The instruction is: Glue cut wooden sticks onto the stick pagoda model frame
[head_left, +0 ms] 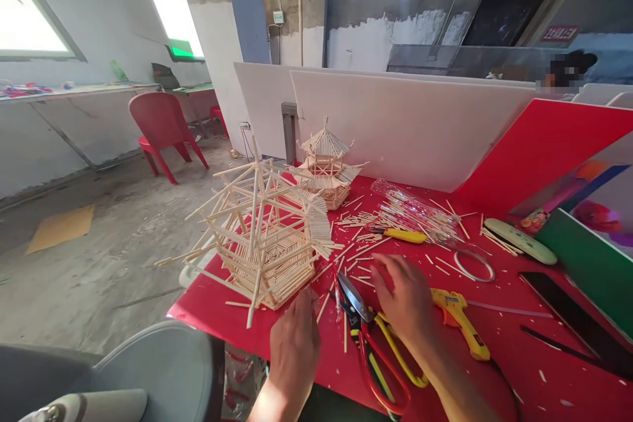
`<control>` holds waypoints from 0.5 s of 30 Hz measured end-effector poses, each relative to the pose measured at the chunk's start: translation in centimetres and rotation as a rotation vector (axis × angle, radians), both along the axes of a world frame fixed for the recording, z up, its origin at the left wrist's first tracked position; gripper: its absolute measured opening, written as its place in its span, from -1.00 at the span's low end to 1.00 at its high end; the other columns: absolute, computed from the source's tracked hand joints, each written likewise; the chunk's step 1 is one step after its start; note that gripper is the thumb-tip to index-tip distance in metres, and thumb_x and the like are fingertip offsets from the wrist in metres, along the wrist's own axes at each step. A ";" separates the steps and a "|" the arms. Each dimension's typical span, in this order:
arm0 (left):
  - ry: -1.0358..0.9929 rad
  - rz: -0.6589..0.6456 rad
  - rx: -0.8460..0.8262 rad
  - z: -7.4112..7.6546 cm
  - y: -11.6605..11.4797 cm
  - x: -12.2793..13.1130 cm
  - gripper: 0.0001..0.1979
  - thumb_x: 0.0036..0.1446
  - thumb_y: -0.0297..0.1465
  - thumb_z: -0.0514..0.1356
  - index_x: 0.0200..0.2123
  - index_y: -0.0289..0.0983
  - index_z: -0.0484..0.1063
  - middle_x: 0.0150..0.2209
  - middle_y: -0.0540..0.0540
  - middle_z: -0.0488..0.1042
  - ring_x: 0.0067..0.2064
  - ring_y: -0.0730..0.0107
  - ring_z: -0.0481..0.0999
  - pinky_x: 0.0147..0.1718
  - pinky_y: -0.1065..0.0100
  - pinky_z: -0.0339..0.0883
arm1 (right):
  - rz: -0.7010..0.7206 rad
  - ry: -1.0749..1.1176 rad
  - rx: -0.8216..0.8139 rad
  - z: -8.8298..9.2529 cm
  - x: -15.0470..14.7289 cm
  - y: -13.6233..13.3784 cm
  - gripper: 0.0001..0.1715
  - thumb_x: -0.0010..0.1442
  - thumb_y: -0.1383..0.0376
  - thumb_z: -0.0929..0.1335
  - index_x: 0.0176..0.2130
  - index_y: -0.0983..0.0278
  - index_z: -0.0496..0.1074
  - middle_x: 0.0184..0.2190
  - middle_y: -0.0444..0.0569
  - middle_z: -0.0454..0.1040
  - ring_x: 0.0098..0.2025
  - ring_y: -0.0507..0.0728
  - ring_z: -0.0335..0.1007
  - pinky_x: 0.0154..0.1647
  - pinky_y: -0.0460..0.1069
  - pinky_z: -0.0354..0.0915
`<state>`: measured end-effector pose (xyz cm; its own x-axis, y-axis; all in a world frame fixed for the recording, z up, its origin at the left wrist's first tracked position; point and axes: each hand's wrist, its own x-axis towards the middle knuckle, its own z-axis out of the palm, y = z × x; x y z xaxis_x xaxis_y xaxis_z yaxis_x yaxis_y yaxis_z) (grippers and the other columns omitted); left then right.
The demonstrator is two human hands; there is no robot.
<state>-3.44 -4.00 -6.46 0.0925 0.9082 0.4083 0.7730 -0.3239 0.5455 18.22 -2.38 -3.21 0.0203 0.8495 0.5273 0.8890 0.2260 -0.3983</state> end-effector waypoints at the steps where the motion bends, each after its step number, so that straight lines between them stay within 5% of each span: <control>1: -0.034 -0.006 0.012 0.7 -0.2 0.1 -0.79 0.26 -0.51 -0.04 -0.26 -0.21 0.37 -0.47 -0.08 0.57 -0.48 0.26 0.57 -0.55 0.38 0.30 | -0.040 0.011 0.073 0.6 0.1 -0.7 -0.79 0.35 0.26 0.28 -0.06 0.25 0.44 -0.19 0.07 0.51 -0.15 0.22 0.43 -0.14 0.11 0.32; 4: -0.212 -0.061 -0.016 3.2 -0.7 0.7 -0.83 0.28 -0.45 0.00 -0.30 -0.19 0.36 -0.46 -0.04 0.55 -0.47 0.32 0.56 -0.53 0.42 0.30 | 0.074 0.063 0.187 2.8 -0.9 -2.6 -0.90 0.33 0.29 0.34 -0.19 0.22 0.47 -0.33 -0.04 0.50 -0.28 0.12 0.42 -0.21 0.02 0.31; 8: -0.454 -0.106 -0.173 5.8 -1.1 1.4 -0.81 0.32 -0.39 0.01 -0.33 -0.21 0.37 -0.50 0.03 0.46 -0.48 0.41 0.48 -0.44 0.44 0.32 | 0.312 0.134 0.064 4.6 -3.2 -3.6 -0.83 0.34 0.29 0.32 -0.07 0.21 0.47 -0.30 -0.04 0.49 -0.25 0.11 0.42 -0.22 -0.01 0.34; 15: -0.588 -0.170 -0.272 6.2 -1.2 1.3 -0.79 0.30 -0.37 0.04 -0.35 -0.23 0.42 -0.47 0.00 0.48 -0.46 0.43 0.43 -0.42 0.43 0.30 | 0.400 0.108 -0.013 4.3 -4.3 -2.9 -0.86 0.38 0.28 0.28 -0.15 0.19 0.44 -0.29 -0.06 0.48 -0.23 0.10 0.39 -0.20 -0.01 0.30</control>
